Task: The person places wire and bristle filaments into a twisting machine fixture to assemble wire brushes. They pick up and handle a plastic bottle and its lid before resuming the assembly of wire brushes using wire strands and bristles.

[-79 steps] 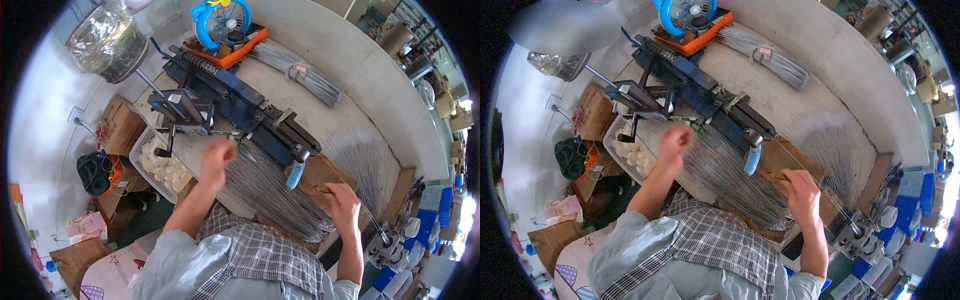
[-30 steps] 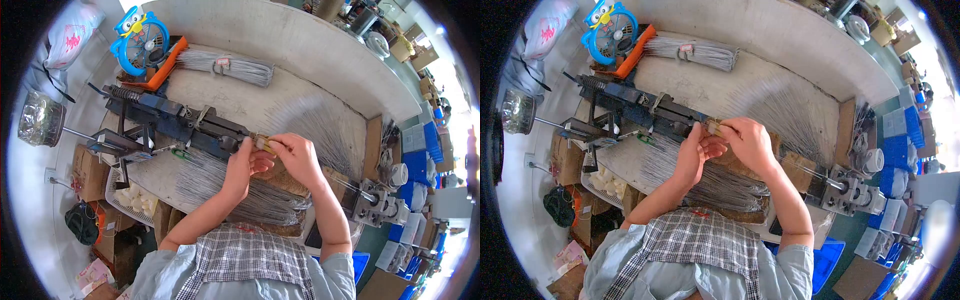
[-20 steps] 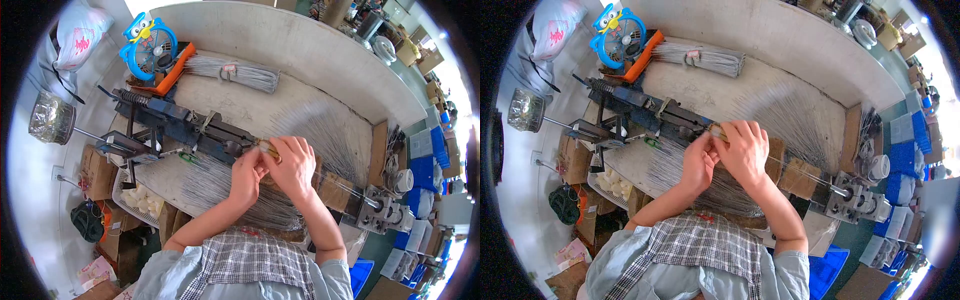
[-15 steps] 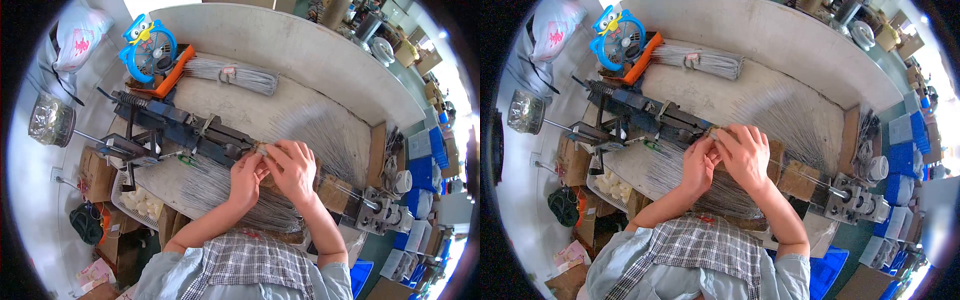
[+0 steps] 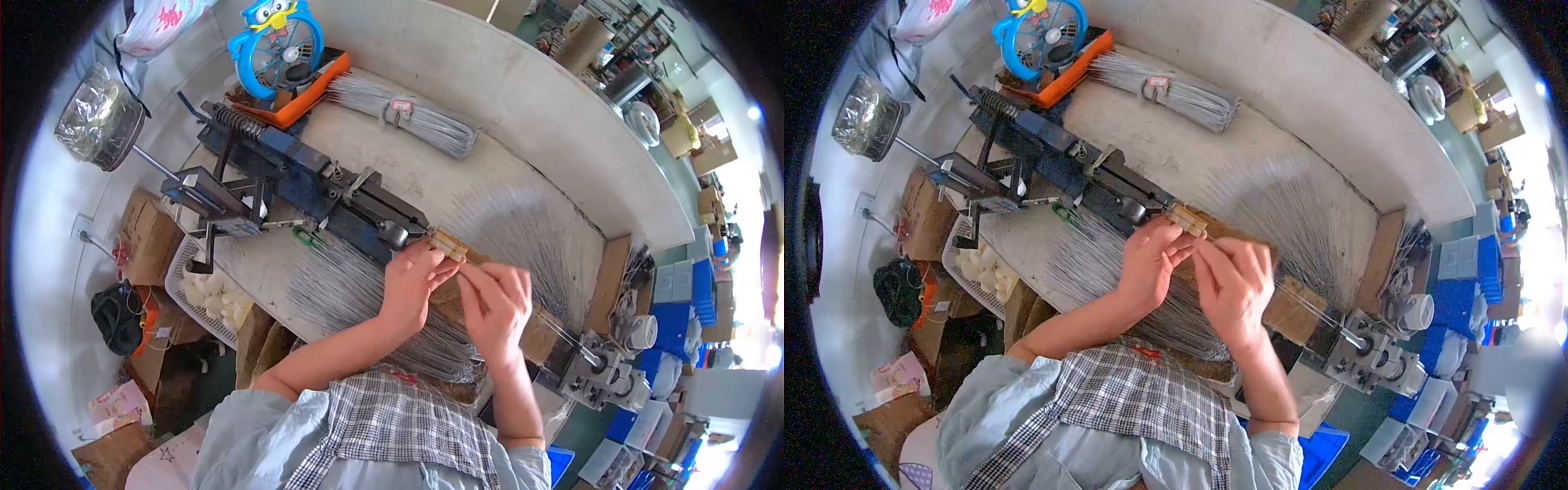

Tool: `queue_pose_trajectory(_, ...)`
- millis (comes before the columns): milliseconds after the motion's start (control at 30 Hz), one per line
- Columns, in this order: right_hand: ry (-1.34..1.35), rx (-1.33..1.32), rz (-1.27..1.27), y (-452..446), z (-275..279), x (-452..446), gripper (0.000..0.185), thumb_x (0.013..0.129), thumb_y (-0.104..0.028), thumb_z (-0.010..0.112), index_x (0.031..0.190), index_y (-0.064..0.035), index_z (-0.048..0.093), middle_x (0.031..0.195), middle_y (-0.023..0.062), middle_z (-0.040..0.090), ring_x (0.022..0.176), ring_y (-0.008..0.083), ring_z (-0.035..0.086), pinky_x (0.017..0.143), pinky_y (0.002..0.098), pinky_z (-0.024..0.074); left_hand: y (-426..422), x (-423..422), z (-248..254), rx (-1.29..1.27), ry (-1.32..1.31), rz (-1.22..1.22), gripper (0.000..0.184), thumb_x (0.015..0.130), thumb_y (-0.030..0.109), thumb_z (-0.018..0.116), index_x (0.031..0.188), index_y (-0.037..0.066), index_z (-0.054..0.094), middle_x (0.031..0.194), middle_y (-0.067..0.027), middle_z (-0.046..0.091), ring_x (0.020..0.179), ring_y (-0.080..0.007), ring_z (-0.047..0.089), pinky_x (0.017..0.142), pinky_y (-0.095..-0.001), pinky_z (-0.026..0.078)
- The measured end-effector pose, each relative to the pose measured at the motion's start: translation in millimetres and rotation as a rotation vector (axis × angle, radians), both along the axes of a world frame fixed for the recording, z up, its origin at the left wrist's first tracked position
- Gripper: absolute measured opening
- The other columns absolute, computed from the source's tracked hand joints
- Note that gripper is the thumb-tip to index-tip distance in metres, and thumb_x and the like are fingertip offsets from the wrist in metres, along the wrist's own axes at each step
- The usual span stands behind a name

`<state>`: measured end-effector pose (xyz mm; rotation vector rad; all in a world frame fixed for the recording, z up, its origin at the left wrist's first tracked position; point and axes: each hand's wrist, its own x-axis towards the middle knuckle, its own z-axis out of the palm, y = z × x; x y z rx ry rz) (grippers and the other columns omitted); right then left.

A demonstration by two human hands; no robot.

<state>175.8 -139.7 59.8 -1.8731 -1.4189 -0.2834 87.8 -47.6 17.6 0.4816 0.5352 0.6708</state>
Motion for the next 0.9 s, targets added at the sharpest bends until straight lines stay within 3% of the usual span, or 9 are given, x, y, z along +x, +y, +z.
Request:
queue_pose_trajectory(67, 0.322, -0.093, 0.044, -2.1, 0.5, -12.7, 0.019, 0.079, -0.007, 0.070, 0.097, -0.0044, 0.070, 0.075, 0.0087, 0.065, 0.065, 0.0230, 0.062, 0.062, 0.0316, 0.0503, 3.5, -0.1, -3.8, -0.030, -0.020, -0.007, 0.017, 0.091, 0.012, 0.054, 0.101, -0.001, 0.060, 0.096, -0.0074, 0.065, 0.090, -0.0148, 0.063, 0.084, -0.0305, 0.050)
queue_pose_trajectory(167, 0.824, -0.177, 0.099, 0.8, -22.5, -22.1, 0.025, 0.089, -0.012, 0.064, 0.113, -0.0036, 0.066, 0.081, 0.0112, 0.069, 0.064, 0.0121, 0.064, 0.058, 0.0269, 0.0502, 4.9, -0.3, -2.0, -0.029, 0.000, -0.019, 0.020, 0.093, 0.014, 0.051, 0.101, -0.002, 0.060, 0.095, -0.0103, 0.065, 0.087, -0.0158, 0.063, 0.077, -0.0289, 0.050)
queue_pose_trajectory(233, 0.922, -0.206, 0.098, 3.0, -24.9, -21.9, 0.028, 0.090, -0.013, 0.063, 0.118, -0.0042, 0.064, 0.078, 0.0102, 0.068, 0.061, 0.0103, 0.062, 0.056, 0.0265, 0.0501, 4.5, -1.9, -12.7, 0.019, 0.009, -0.050, 0.027, 0.094, 0.019, 0.049, 0.105, -0.003, 0.059, 0.100, -0.0135, 0.065, 0.091, -0.0198, 0.064, 0.081, -0.0312, 0.051)
queue_pose_trajectory(267, 0.972, -0.221, 0.096, 4.3, -24.8, -21.4, 0.030, 0.091, -0.013, 0.063, 0.120, -0.0044, 0.063, 0.076, 0.0097, 0.067, 0.059, 0.0095, 0.061, 0.055, 0.0263, 0.0500, 4.3, -1.6, -15.6, 0.004, 0.012, -0.033, 0.023, 0.094, 0.017, 0.049, 0.103, -0.002, 0.059, 0.095, -0.0111, 0.065, 0.086, -0.0167, 0.063, 0.075, -0.0282, 0.050)
queue_pose_trajectory(333, 0.992, -0.161, 0.088, 5.6, -21.6, -20.5, 0.035, 0.090, -0.014, 0.064, 0.124, -0.0052, 0.060, 0.073, 0.0084, 0.066, 0.058, 0.0094, 0.061, 0.055, 0.0263, 0.0500, 3.5, 0.4, -15.2, -0.031, 0.019, -0.001, 0.016, 0.094, 0.014, 0.050, 0.098, 0.001, 0.060, 0.086, -0.0064, 0.065, 0.074, -0.0106, 0.060, 0.063, -0.0224, 0.047)
queue_pose_trajectory(433, 0.872, -0.180, 0.038, 11.7, -18.4, -15.7, 0.040, 0.090, -0.015, 0.064, 0.128, -0.0063, 0.057, 0.071, 0.0074, 0.066, 0.057, 0.0091, 0.061, 0.055, 0.0263, 0.0503, 0.7, 3.0, 0.3, -0.045, 0.037, 0.038, 0.015, 0.094, 0.014, 0.050, 0.096, 0.003, 0.060, 0.083, -0.0039, 0.063, 0.071, -0.0097, 0.059, 0.058, -0.0227, 0.046)
queue_pose_trajectory(533, 0.768, -0.176, 0.041, 18.3, -28.8, -11.7, 0.042, 0.090, -0.016, 0.064, 0.130, -0.0070, 0.056, 0.072, 0.0078, 0.068, 0.056, 0.0090, 0.060, 0.055, 0.0262, 0.0502, 3.1, 0.1, -9.9, -0.017, 0.064, -0.012, 0.023, 0.096, 0.020, 0.049, 0.104, 0.000, 0.058, 0.097, -0.0109, 0.065, 0.085, -0.0182, 0.064, 0.073, -0.0310, 0.052)
queue_pose_trajectory(667, 0.742, -0.145, 0.086, 21.9, -29.7, -9.6, 0.043, 0.090, -0.016, 0.063, 0.131, -0.0068, 0.055, 0.077, 0.0095, 0.070, 0.055, 0.0089, 0.060, 0.055, 0.0257, 0.0492, 4.0, -3.8, -9.1, -0.066, 0.034, -0.020, 0.026, 0.097, 0.023, 0.047, 0.105, 0.002, 0.059, 0.096, -0.0105, 0.065, 0.084, -0.0184, 0.064, 0.072, -0.0316, 0.052)
queue_pose_trajectory(900, 0.975, -0.214, 0.100, 14.9, -14.3, -8.3, 0.039, 0.091, -0.015, 0.063, 0.129, -0.0070, 0.057, 0.075, 0.0058, 0.068, 0.054, 0.0070, 0.058, 0.053, 0.0250, 0.0477, 2.5, -4.5, -8.9, -0.146, -0.005, -0.022, 0.034, 0.098, 0.030, 0.041, 0.108, 0.002, 0.059, 0.099, -0.0112, 0.065, 0.088, -0.0200, 0.063, 0.072, -0.0327, 0.051)
